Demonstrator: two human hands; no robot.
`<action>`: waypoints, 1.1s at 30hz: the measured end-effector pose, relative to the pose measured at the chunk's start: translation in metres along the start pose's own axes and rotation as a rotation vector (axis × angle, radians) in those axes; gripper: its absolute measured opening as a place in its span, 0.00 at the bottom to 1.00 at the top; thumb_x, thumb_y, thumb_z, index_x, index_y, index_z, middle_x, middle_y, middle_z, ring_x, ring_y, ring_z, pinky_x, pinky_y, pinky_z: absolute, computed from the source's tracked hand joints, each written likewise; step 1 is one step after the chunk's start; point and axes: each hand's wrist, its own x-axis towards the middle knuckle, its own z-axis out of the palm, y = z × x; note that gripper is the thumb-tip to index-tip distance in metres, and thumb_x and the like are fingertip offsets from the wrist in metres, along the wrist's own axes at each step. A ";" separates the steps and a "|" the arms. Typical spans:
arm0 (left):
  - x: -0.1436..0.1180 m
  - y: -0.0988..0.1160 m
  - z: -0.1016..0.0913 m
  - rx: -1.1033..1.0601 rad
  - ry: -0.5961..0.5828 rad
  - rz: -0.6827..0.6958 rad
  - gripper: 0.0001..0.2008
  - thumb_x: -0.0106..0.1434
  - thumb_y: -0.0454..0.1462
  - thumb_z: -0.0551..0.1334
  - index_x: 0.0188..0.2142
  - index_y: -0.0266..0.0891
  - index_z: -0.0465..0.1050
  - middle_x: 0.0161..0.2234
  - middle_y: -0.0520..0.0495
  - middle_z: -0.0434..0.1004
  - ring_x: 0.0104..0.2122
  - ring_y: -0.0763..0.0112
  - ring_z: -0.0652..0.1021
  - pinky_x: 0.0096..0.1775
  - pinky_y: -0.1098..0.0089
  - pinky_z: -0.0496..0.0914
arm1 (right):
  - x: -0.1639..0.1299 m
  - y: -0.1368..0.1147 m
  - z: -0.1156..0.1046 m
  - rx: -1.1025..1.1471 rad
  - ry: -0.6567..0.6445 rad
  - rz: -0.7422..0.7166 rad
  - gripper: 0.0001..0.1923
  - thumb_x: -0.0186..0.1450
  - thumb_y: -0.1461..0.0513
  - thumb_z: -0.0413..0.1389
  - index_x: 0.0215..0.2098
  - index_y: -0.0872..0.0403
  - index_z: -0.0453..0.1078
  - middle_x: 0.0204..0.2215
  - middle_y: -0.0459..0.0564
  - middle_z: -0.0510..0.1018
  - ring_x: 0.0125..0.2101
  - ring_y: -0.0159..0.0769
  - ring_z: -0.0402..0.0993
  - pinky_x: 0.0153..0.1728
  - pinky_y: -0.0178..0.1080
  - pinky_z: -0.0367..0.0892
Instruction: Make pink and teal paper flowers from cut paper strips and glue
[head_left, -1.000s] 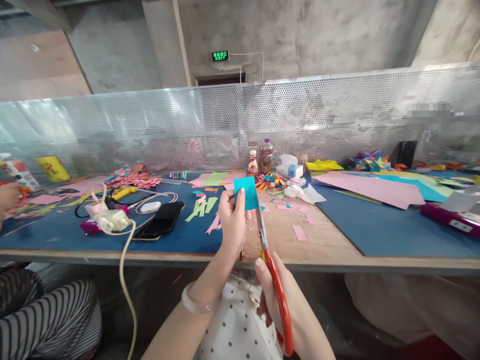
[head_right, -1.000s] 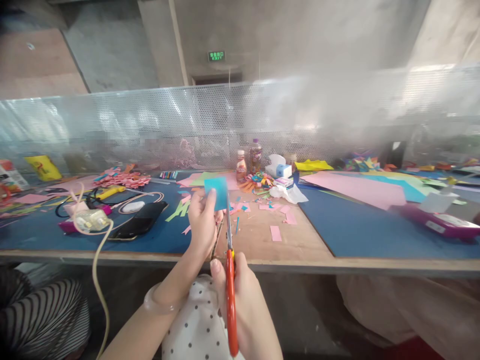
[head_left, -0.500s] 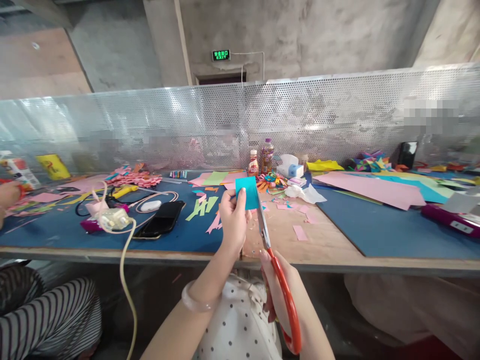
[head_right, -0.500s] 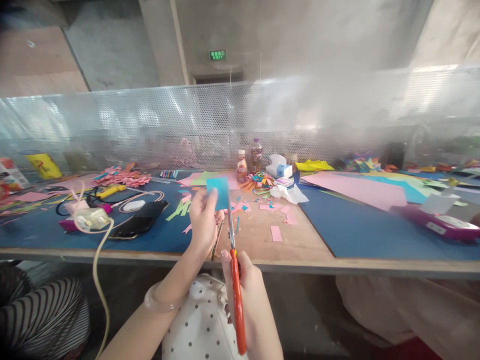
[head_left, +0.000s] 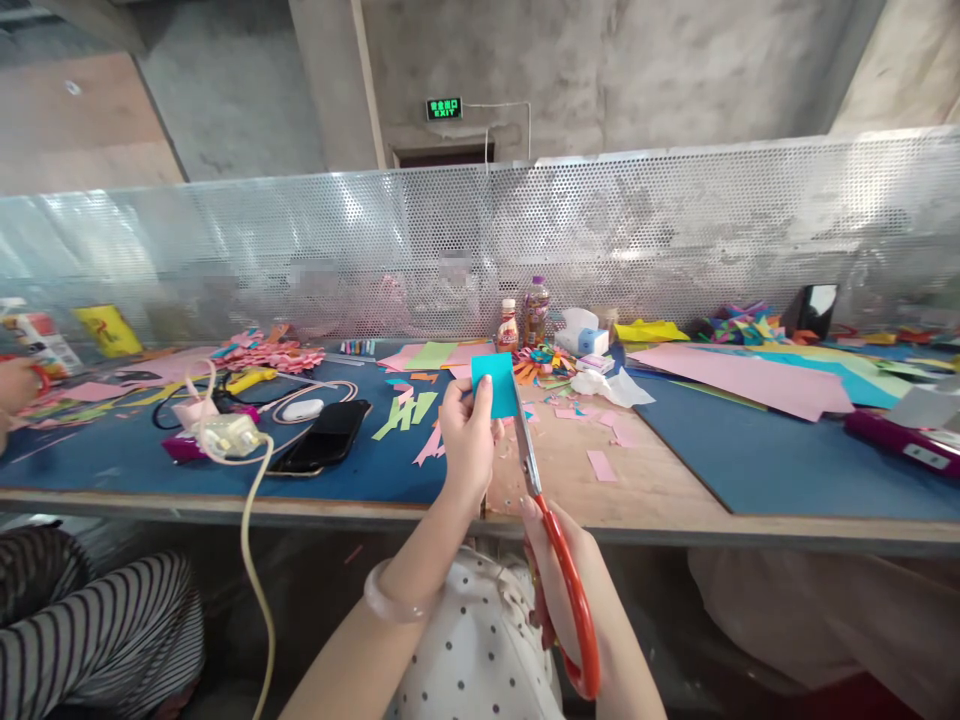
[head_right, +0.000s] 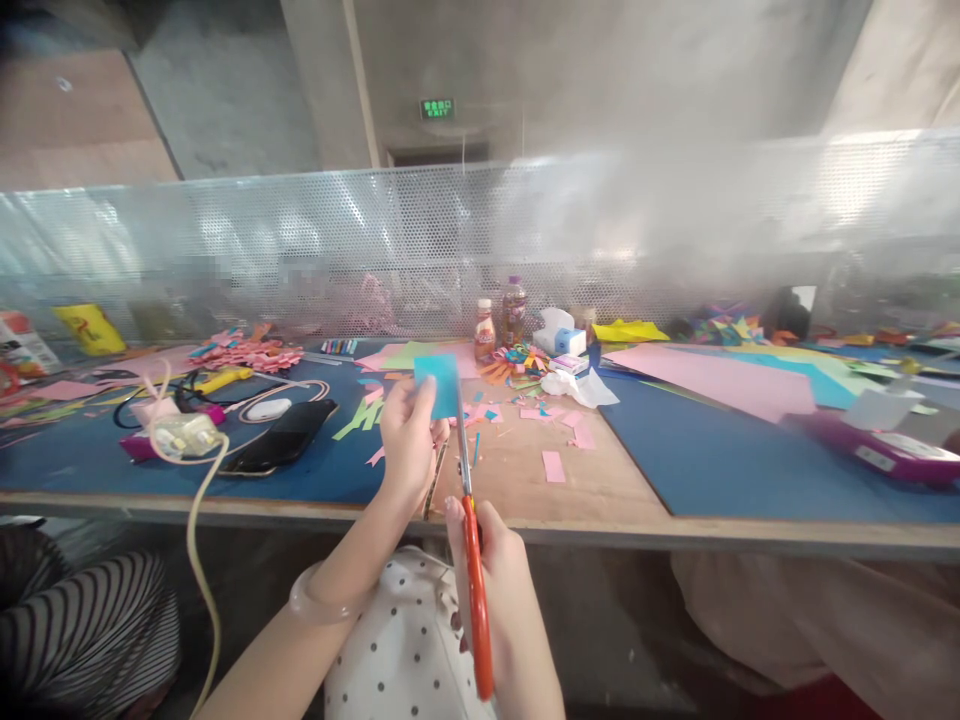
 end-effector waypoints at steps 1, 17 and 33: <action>0.000 0.000 0.000 0.001 0.000 0.001 0.12 0.59 0.44 0.60 0.29 0.41 0.60 0.18 0.60 0.58 0.11 0.85 0.58 0.14 0.79 0.55 | 0.000 0.000 -0.001 -0.003 -0.005 0.011 0.26 0.58 0.38 0.42 0.25 0.52 0.52 0.13 0.37 0.54 0.08 0.26 0.55 0.05 0.30 0.55; -0.004 0.000 0.003 0.017 0.007 -0.023 0.13 0.58 0.45 0.61 0.30 0.40 0.61 0.17 0.60 0.57 0.11 0.85 0.57 0.14 0.80 0.54 | -0.006 0.005 0.002 -0.004 -0.102 -0.060 0.27 0.59 0.38 0.39 0.28 0.52 0.55 0.12 0.38 0.59 0.09 0.26 0.56 0.08 0.29 0.55; -0.005 0.001 0.003 0.017 -0.031 -0.031 0.12 0.58 0.45 0.61 0.30 0.40 0.61 0.18 0.60 0.59 0.11 0.85 0.58 0.13 0.80 0.53 | -0.004 0.017 0.003 0.083 -0.125 -0.152 0.30 0.58 0.37 0.40 0.33 0.54 0.58 0.25 0.45 0.66 0.16 0.28 0.68 0.10 0.27 0.55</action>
